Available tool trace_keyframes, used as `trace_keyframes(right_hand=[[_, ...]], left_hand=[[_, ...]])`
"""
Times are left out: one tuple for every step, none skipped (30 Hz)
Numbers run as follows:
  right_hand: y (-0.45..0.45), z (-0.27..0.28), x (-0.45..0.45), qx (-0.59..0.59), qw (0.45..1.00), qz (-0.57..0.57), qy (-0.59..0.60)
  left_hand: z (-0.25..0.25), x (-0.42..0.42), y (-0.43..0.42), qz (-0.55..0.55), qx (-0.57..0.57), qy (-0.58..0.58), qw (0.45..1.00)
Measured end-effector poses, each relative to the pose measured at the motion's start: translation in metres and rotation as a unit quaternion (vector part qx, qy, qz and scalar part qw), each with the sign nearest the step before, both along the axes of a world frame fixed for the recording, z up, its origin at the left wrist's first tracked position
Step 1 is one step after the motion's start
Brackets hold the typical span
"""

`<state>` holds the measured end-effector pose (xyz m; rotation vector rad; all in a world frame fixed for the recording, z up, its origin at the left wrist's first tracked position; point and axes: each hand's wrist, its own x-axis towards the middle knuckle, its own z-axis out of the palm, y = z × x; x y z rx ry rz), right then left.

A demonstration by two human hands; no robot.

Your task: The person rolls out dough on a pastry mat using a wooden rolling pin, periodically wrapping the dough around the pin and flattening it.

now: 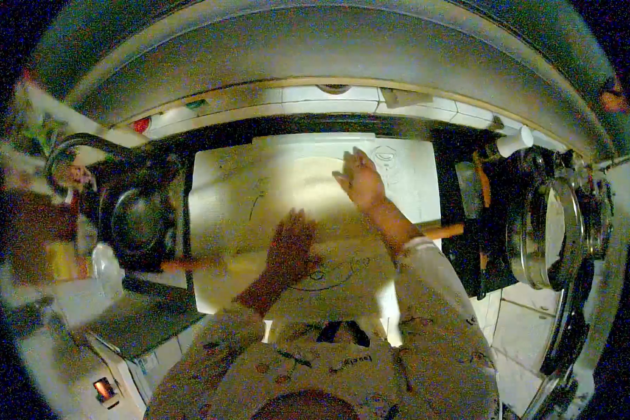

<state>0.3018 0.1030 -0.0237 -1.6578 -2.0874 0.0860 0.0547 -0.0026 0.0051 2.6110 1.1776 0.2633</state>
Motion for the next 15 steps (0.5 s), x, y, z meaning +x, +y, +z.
trace_keyframes(right_hand=[[0.008, 0.002, -0.007, -0.025, 1.0, -0.013, -0.011], [0.012, 0.008, -0.014, -0.05, 0.998, -0.028, -0.021], [0.014, 0.013, -0.019, -0.077, 0.996, -0.041, -0.032], [0.018, 0.019, -0.022, -0.114, 0.992, -0.04, -0.038], [0.02, 0.024, -0.024, -0.15, 0.987, -0.04, -0.044], [0.023, 0.027, -0.025, -0.185, 0.981, -0.041, -0.05], [0.026, 0.023, -0.024, -0.195, 0.979, -0.035, -0.045], [0.028, 0.019, -0.022, -0.205, 0.977, -0.029, -0.04], [0.028, 0.016, -0.02, -0.216, 0.976, -0.023, -0.036], [0.025, 0.017, -0.019, -0.226, 0.974, -0.025, -0.01], [0.023, 0.018, -0.019, -0.236, 0.971, -0.025, 0.016], [0.023, 0.019, -0.02, -0.244, 0.968, -0.023, 0.043], [0.024, 0.01, -0.018, -0.205, 0.978, -0.014, 0.038], [0.025, -0.002, -0.012, -0.165, 0.986, -0.006, 0.034], [0.026, -0.014, -0.004, -0.125, 0.992, 0.001, 0.031]], left_hand=[[0.004, -0.005, -0.017, -0.009, -0.014, 0.004, 1.0], [0.006, -0.01, -0.036, -0.019, -0.029, 0.01, 0.999], [0.004, -0.015, -0.057, -0.031, -0.017, 0.024, 0.999], [0.0, -0.019, -0.079, -0.04, -0.005, 0.037, 0.998], [-0.003, -0.022, -0.093, -0.05, 0.008, 0.051, 0.997], [-0.009, -0.023, -0.099, -0.018, -0.017, 0.063, 0.998], [-0.014, -0.022, -0.104, 0.012, -0.044, 0.075, 0.996], [-0.017, -0.022, -0.107, 0.041, -0.07, 0.085, 0.993], [-0.021, -0.024, -0.109, 0.04, -0.019, 0.087, 0.995], [-0.02, -0.026, -0.107, 0.039, 0.032, 0.088, 0.995], [-0.014, -0.028, -0.103, 0.04, 0.083, 0.09, 0.992], [-0.007, -0.03, -0.094, 0.087, 0.007, 0.072, 0.994], [0.011, -0.033, -0.083, 0.134, -0.07, 0.055, 0.987], [0.021, -0.038, -0.077, 0.179, -0.148, 0.038, 0.972], [0.009, -0.05, -0.075, 0.222, -0.058, 0.072, 0.971]])
